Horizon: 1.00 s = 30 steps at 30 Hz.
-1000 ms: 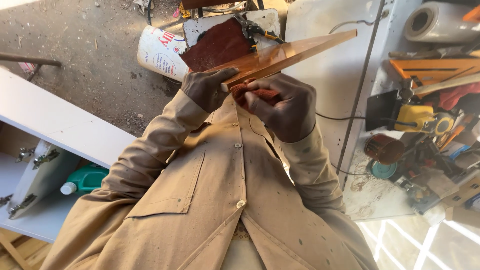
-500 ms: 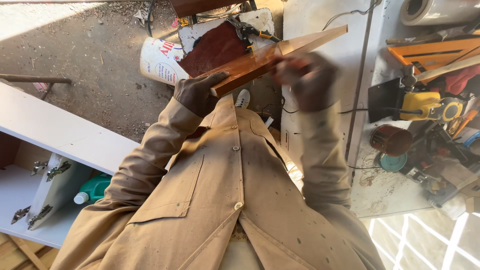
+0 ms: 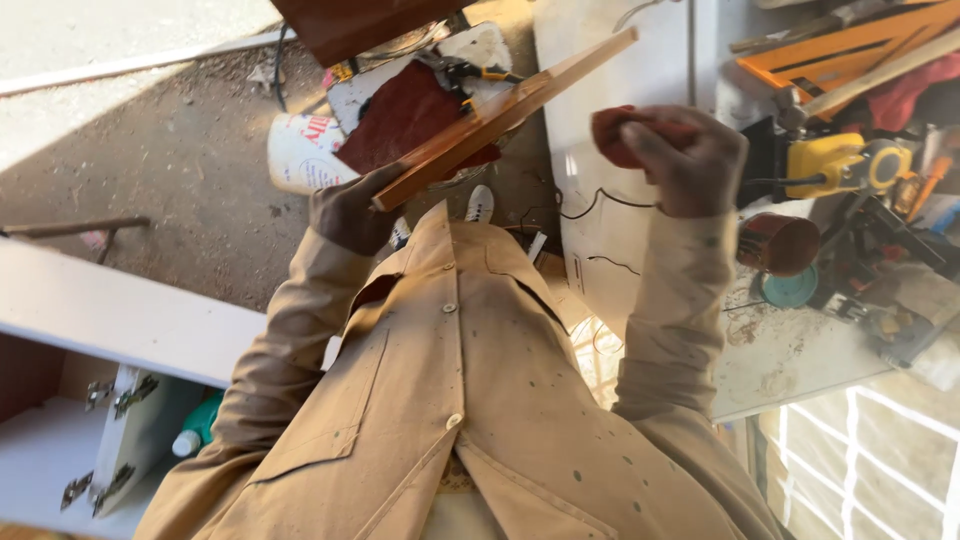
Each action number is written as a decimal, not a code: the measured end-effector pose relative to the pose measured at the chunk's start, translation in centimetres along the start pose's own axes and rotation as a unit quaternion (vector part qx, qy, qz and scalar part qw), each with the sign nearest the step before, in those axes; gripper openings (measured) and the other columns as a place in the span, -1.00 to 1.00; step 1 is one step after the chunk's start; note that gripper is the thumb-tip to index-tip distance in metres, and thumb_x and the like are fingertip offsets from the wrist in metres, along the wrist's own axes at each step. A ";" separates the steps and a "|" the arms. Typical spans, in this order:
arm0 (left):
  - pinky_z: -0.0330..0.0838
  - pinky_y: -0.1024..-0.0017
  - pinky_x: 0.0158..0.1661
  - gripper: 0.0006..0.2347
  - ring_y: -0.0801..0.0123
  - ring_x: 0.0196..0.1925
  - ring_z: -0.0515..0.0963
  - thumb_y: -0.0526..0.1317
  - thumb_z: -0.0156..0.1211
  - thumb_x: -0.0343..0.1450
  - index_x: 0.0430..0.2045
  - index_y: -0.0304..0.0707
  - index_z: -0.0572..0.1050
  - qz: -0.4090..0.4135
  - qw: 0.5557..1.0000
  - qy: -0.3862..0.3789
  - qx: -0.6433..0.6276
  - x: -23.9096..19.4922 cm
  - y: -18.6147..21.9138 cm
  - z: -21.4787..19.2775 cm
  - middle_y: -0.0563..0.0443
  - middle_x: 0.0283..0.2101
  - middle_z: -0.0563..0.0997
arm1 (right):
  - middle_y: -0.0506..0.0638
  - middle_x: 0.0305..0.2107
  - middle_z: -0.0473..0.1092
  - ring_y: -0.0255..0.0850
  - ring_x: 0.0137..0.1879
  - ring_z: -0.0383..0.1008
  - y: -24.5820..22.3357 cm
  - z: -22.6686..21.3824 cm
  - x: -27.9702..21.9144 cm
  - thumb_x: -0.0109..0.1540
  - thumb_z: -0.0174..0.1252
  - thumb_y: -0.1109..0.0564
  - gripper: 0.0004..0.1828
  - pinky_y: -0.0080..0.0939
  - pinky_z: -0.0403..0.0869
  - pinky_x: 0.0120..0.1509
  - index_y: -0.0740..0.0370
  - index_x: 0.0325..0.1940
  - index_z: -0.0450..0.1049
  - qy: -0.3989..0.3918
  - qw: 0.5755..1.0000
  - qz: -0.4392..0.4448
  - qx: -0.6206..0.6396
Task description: Applying a finish to a wooden furniture panel using a cloth
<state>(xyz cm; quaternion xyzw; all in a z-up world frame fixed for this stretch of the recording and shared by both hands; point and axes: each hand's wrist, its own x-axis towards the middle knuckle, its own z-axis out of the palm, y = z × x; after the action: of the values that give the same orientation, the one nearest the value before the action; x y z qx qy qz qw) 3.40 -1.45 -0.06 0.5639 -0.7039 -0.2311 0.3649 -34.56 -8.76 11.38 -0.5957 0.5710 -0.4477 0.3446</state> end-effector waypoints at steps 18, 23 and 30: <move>0.53 0.36 -0.24 -0.75 0.17 -0.33 0.68 0.02 0.40 0.51 0.01 0.03 0.71 0.121 0.990 -0.063 -0.030 5.1 2.0 0.6 0.14 -0.21 0.72 | 0.07 -0.28 0.58 -0.17 -0.19 0.62 6.1 -27.9 -14.9 0.19 0.50 0.29 -0.78 -0.19 0.69 -0.04 0.23 -0.09 0.67 0.222 0.941 0.116 -0.229; 0.54 0.36 -0.24 -0.75 0.18 -0.33 0.68 0.01 0.41 0.51 0.01 0.01 0.71 0.131 0.988 -0.080 -0.032 5.8 2.1 1.0 0.13 -0.21 0.72 | 0.03 -0.31 0.61 -0.28 -0.32 0.55 11.8 -29.2 -14.3 0.29 0.51 0.21 -0.89 -0.35 0.60 -0.29 0.16 -0.11 0.74 0.094 0.878 0.081 -0.462; 0.54 0.36 -0.23 -0.75 0.18 -0.32 0.68 0.00 0.42 0.51 0.00 -0.01 0.71 0.121 0.990 -0.071 -0.020 5.1 0.4 0.5 0.10 -0.21 0.72 | -0.14 -0.35 0.59 -0.30 -0.32 0.52 20.8 -29.4 -12.5 0.06 0.29 0.18 -0.72 -0.31 0.51 -0.24 -0.17 -0.24 0.75 0.013 0.845 0.066 -0.531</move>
<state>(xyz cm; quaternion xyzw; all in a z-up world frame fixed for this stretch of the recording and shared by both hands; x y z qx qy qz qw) 2.25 -6.35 1.23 0.4490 -0.7865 -0.2384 0.3506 -68.88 4.22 1.15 -0.6427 0.7637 -0.0602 -0.0037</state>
